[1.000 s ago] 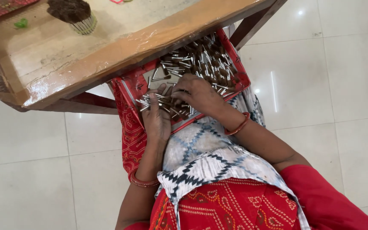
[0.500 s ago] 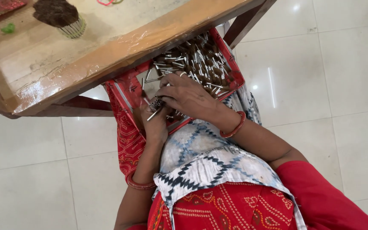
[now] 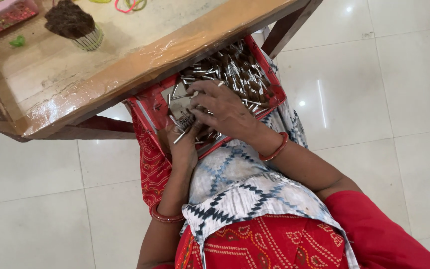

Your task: The person sits at a low table and inserts incense sticks one by one into a slotted metal holder to build a bundle, occasionally picking up loose sticks from a tray and adjusting the bundle in the holder. A tray of finished dark incense cones and loose rubber bands sits on the table.

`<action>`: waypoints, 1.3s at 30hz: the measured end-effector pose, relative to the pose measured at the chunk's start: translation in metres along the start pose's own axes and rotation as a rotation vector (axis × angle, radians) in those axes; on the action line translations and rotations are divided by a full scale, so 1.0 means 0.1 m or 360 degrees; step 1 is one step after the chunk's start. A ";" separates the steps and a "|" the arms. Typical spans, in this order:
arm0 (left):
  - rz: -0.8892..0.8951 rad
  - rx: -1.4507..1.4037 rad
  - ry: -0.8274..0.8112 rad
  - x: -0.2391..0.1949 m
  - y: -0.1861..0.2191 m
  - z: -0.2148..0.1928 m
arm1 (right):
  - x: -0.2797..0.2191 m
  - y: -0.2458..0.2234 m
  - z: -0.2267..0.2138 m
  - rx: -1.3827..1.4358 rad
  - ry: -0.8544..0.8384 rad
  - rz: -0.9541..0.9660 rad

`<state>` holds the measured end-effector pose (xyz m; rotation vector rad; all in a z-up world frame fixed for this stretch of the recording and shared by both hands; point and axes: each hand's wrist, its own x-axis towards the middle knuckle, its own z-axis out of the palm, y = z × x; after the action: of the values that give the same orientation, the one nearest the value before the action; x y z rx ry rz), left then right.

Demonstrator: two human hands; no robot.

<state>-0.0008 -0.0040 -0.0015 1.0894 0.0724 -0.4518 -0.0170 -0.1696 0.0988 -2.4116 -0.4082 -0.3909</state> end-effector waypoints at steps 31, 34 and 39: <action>-0.0551 -0.0109 -0.0329 0.09 0.04 0.18 | 0.47 0.73 0.36 -0.0473 -0.0532 -0.0048; -0.0502 -0.0171 -0.0173 0.00 -0.02 0.14 | 0.44 0.85 0.58 -0.0641 -0.0755 -0.0149; -0.0451 -0.0319 0.0197 0.07 0.38 0.23 | 0.41 0.90 0.64 -0.0495 -0.0679 0.0109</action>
<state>0.0167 -0.0117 0.0388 0.9113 0.3777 -0.6170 0.0656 -0.1871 0.0166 -2.8076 -0.4753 0.1068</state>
